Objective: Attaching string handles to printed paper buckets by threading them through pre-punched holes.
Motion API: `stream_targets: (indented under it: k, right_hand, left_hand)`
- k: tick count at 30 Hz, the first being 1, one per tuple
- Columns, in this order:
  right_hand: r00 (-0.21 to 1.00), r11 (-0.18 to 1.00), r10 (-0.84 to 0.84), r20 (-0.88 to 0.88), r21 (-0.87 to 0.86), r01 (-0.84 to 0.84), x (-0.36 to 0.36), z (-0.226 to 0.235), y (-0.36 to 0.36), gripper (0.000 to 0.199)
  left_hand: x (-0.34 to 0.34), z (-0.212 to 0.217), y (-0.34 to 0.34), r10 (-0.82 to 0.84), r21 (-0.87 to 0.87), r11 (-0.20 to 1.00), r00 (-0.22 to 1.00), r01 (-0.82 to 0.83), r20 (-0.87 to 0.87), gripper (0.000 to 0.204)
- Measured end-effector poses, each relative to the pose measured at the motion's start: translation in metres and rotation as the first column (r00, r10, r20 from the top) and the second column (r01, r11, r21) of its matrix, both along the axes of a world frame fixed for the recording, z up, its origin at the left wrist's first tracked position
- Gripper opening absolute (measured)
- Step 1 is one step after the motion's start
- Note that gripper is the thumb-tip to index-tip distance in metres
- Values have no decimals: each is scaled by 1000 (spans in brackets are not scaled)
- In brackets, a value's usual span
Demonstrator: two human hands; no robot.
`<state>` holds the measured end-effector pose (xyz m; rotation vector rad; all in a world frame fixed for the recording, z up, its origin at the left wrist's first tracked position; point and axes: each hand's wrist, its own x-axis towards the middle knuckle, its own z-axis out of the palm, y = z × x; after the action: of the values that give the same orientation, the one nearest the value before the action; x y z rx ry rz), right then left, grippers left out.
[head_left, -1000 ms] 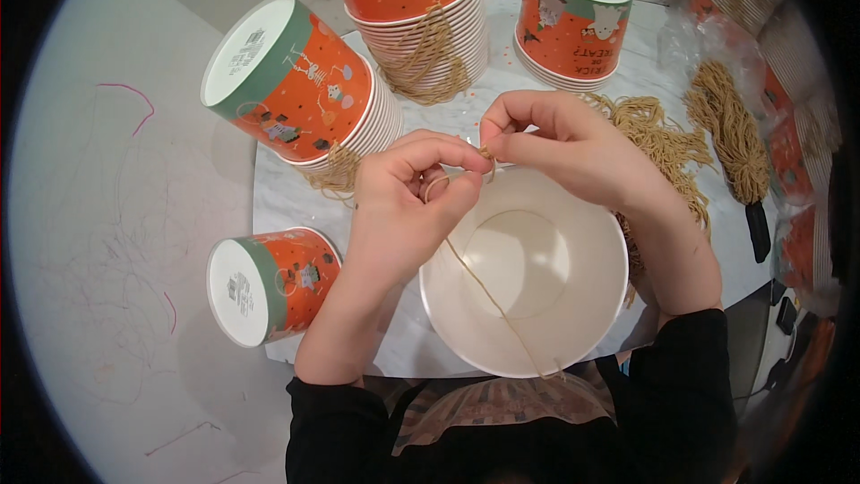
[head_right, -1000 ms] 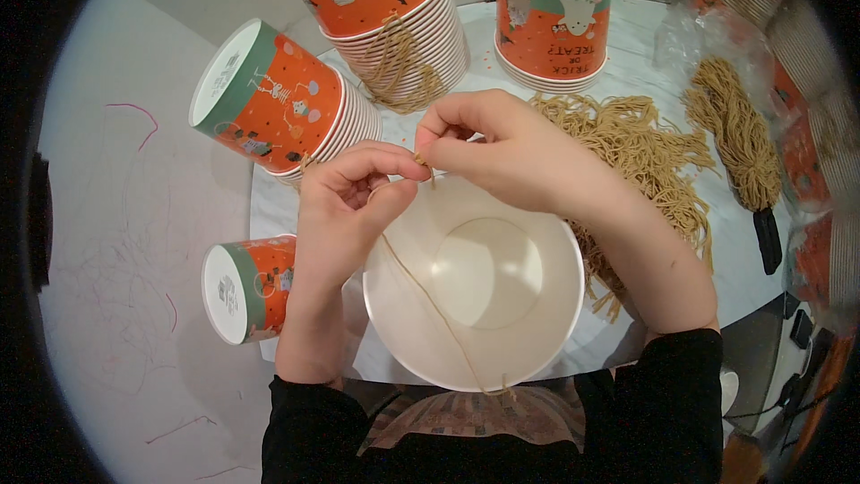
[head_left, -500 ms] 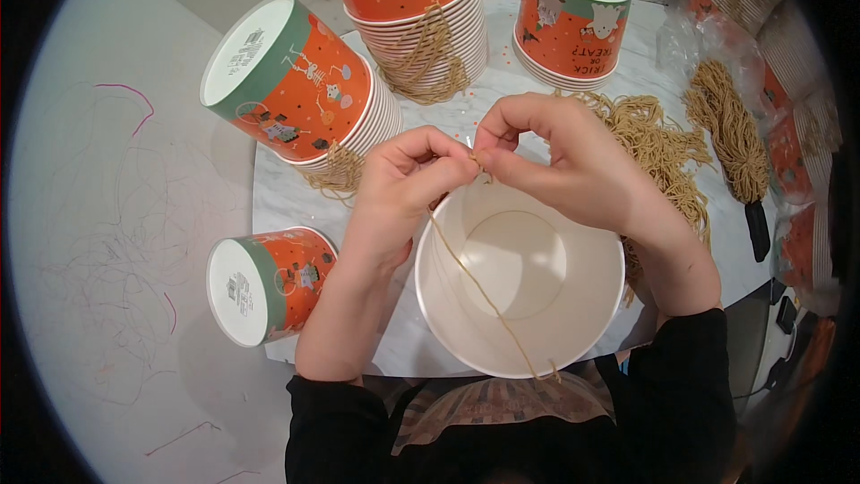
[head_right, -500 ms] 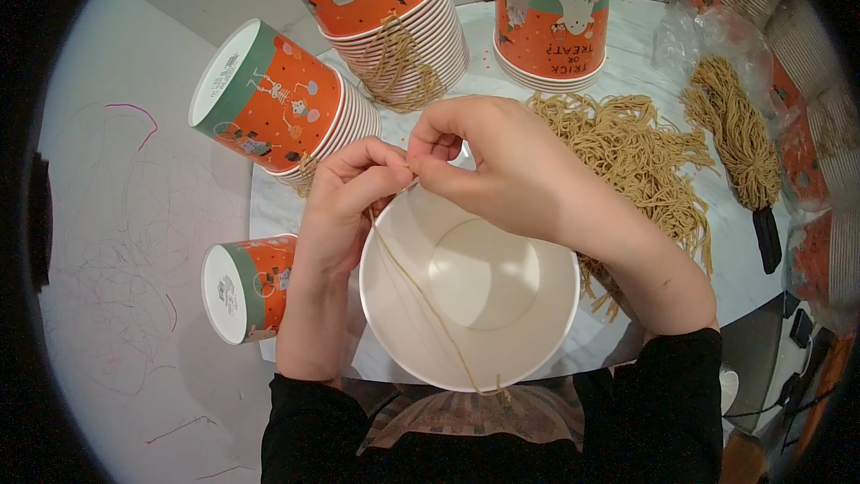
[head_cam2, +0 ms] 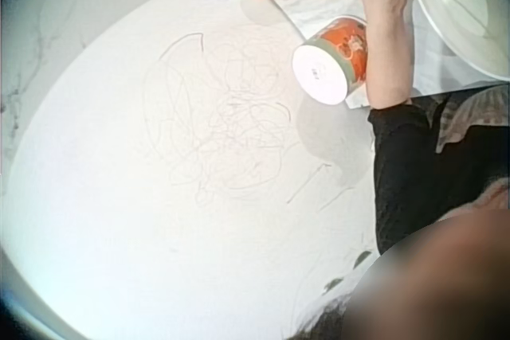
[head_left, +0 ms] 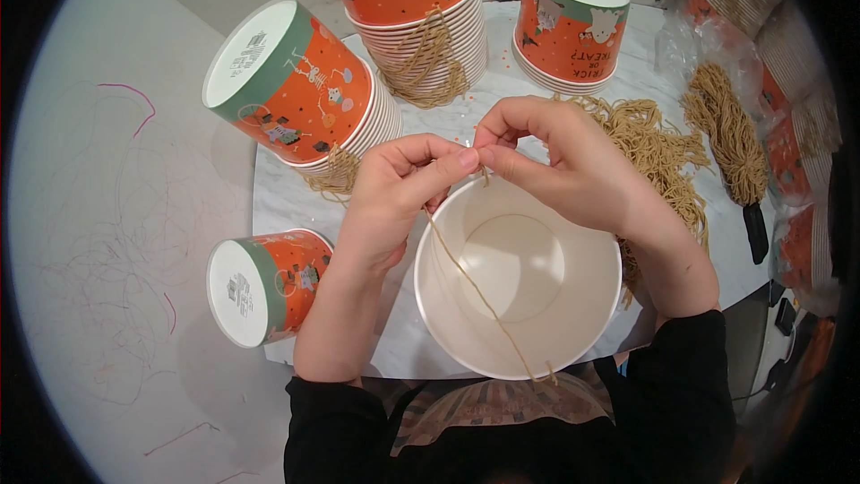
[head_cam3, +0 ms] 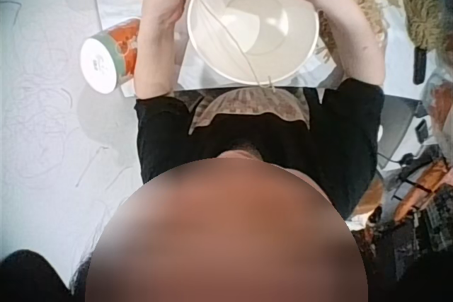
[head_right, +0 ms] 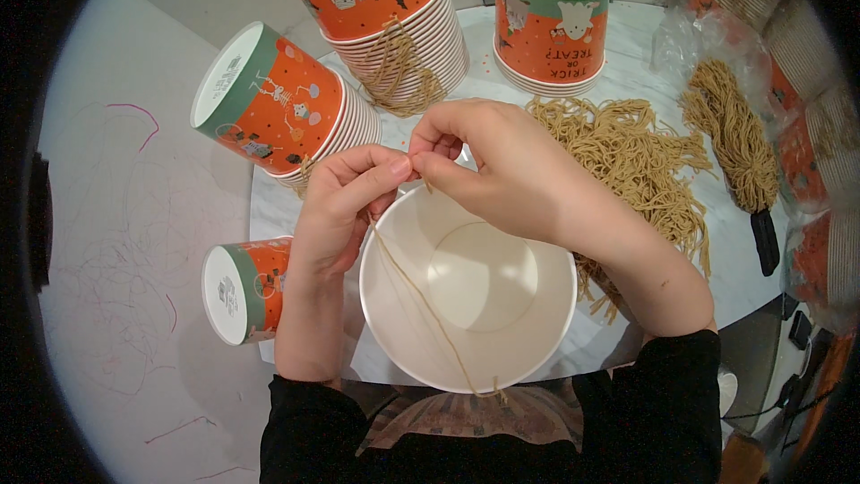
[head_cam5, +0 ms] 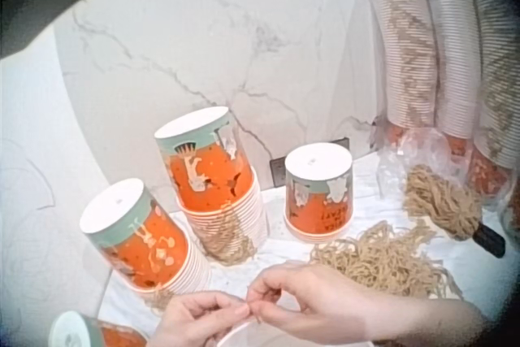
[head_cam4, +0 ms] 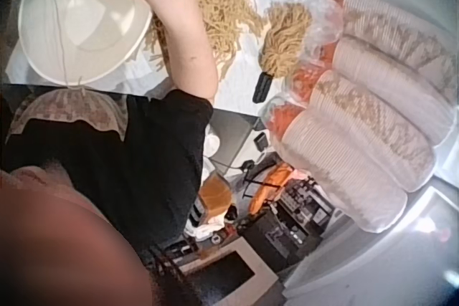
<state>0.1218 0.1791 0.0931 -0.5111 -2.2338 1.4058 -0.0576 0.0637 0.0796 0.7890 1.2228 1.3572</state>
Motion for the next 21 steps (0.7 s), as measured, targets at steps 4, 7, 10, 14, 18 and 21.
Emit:
stream_targets:
  k: [4,7,10,14,18,21]
  right_hand:
    - [1000,991,24,-9,133,-22,2,4,0,20]
    - [996,980,38,75,192,-52,2,8,-1,20]
    - [996,975,33,83,217,-50,2,6,-1,20]
    - [1000,983,26,0,184,-26,3,3,2,15]
    - [1000,985,28,6,170,-29,7,4,6,14]
    - [999,992,35,12,122,-36,9,5,8,15]
  left_hand:
    - [-7,-4,0,-6,19,1000,1000,7,-11,12]
    - [-8,-2,0,-7,8,1000,1000,7,-15,12]
    - [-12,-1,-1,-17,1,1000,1000,17,-21,11]
    - [-15,3,-1,-19,-21,1000,999,18,-51,10]
    - [-17,5,-2,-34,-19,999,997,33,-68,10]
    - [-18,6,-1,-33,-33,999,998,32,-49,9]
